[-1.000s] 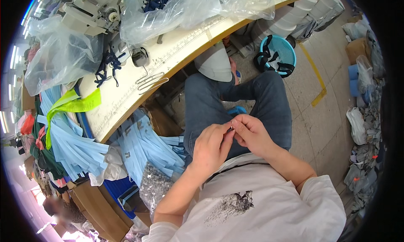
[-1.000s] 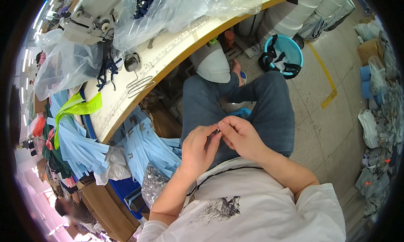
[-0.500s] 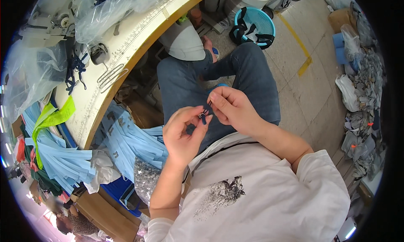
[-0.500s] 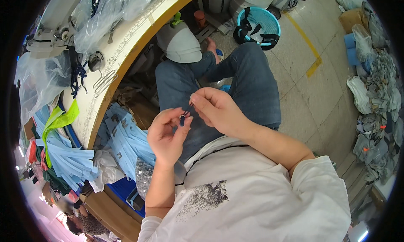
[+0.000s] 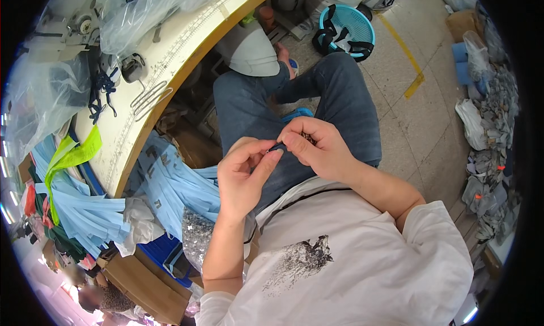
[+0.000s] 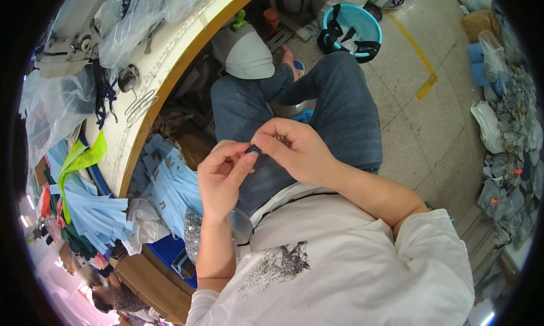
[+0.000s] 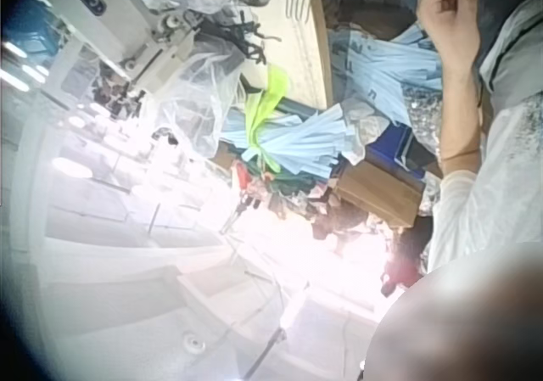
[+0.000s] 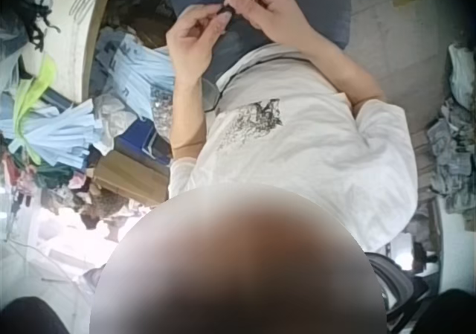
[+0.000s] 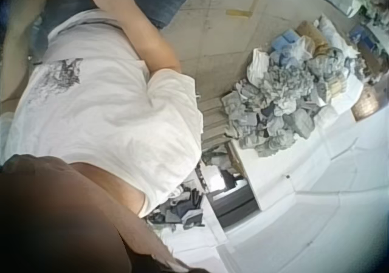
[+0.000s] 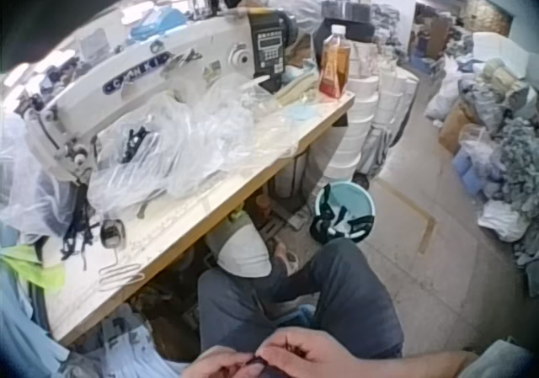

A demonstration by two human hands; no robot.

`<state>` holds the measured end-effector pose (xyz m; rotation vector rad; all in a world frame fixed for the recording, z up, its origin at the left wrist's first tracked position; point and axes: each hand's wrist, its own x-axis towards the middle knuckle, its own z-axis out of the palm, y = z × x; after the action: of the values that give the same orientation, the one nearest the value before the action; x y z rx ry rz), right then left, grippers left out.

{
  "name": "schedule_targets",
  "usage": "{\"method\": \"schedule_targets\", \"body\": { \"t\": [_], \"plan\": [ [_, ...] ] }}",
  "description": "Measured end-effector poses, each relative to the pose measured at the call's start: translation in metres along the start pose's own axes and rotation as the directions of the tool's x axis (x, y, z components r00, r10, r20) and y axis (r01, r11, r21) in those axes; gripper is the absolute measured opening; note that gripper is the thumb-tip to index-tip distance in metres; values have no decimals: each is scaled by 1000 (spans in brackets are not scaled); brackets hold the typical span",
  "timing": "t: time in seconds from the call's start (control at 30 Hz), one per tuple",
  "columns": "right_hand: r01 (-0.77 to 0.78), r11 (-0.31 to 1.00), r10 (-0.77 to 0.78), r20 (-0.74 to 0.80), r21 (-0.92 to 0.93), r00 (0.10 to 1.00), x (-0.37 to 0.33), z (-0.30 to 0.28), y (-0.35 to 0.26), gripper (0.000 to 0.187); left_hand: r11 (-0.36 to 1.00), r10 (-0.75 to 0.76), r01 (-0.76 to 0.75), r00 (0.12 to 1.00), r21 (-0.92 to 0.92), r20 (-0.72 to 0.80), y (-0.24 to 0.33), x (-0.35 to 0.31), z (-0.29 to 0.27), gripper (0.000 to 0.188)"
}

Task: Assembling small metal fasteners and buckles onto fabric straps at a workshop bench.

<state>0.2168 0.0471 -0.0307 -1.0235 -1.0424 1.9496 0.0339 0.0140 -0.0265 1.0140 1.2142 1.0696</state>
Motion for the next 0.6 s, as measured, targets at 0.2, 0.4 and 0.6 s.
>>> {"method": "schedule_targets", "body": {
  "t": [0.2, 0.4, 0.6],
  "plan": [
    [75, 991, -77, -10, -115, 997, 0, 0, -4, 14, 991, -59, 55, 998, -121, -27, 2, -2, 2, 18],
    [57, 998, -56, 23, -26, 998, 4, -3, -1, 11, 977, -119, 107, 991, -186, -55, 6, -5, 4, 17],
    [-96, 991, 93, 36, 95, 995, 5, -2, -6, 11, 1000, 24, -25, 997, -12, -74, -3, -5, 2, 17]
  ]
}}
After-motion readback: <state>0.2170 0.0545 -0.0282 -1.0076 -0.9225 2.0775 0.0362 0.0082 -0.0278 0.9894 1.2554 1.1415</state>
